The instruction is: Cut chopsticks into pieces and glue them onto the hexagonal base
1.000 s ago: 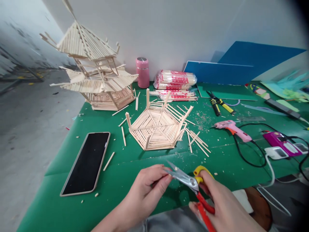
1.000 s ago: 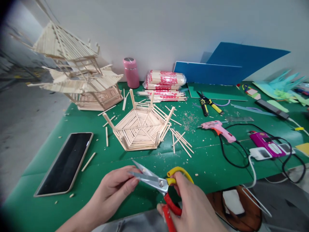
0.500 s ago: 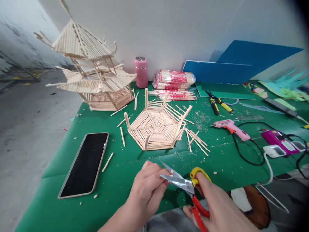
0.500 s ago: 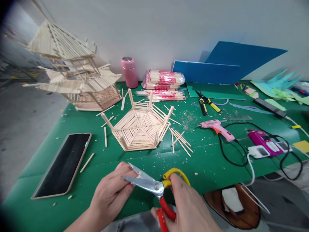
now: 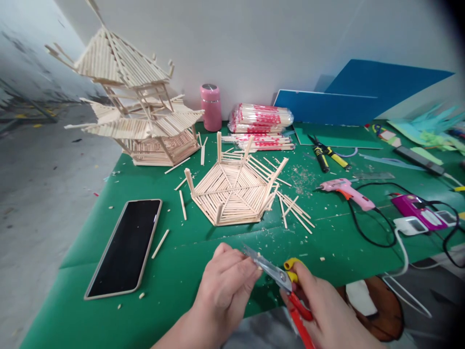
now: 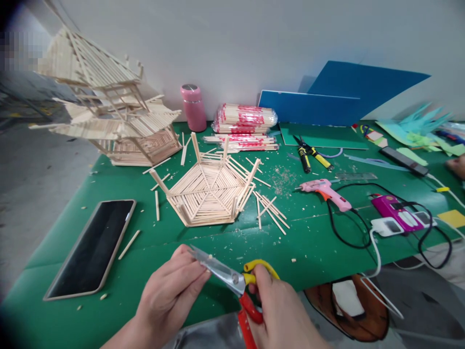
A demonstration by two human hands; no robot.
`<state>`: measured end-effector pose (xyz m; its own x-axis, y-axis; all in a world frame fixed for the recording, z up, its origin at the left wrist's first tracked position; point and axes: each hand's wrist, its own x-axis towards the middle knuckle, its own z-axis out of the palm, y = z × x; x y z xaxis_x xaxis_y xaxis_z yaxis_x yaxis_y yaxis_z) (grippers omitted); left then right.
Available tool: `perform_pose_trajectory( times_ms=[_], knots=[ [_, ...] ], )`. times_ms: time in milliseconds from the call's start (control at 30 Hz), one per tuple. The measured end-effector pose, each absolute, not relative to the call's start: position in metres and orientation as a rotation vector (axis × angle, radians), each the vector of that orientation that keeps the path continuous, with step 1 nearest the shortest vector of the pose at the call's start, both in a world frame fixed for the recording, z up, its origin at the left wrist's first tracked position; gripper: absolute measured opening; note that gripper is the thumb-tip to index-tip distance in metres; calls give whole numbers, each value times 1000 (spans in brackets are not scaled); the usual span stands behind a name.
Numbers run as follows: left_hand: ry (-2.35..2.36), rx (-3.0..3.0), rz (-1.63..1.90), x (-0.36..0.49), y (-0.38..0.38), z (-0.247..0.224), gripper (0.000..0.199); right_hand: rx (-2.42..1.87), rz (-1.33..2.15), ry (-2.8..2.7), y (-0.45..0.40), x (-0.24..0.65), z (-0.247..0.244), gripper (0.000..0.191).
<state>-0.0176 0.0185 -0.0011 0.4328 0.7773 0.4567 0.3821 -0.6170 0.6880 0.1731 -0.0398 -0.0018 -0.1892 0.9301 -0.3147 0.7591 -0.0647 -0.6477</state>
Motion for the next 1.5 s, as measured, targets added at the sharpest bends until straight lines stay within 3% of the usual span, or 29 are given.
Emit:
perform_pose_trajectory(
  times_ms=[133, 267, 533, 800, 1100, 1233, 1500],
  knots=[
    [1027, 1951, 928, -19, 16, -4, 20, -1832, 1131, -1674, -36, 174, -7, 9],
    [1020, 1645, 886, -18, 15, -5, 20, -1836, 1047, -1435, -29, 182, -7, 20],
    [1056, 1328, 762, -14, 12, -9, 26, -2091, 720, -1540, -25, 230, -27, 23],
    [1043, 1671, 689, -13, 8, -15, 23, -2441, 89, -1745, 7, 295, -40, 42],
    [1116, 1693, 709, -14, 7, -15, 20, -2336, -150, -1969, 8, 306, -27, 47],
    [1084, 1313, 641, -9, 9, -8, 27, -2320, -142, -1817, 16, 314, -15, 38],
    [1092, 706, 711, -10, 3, -7, 30, -2526, -127, -1724, 66, 371, -30, 50]
  ],
)
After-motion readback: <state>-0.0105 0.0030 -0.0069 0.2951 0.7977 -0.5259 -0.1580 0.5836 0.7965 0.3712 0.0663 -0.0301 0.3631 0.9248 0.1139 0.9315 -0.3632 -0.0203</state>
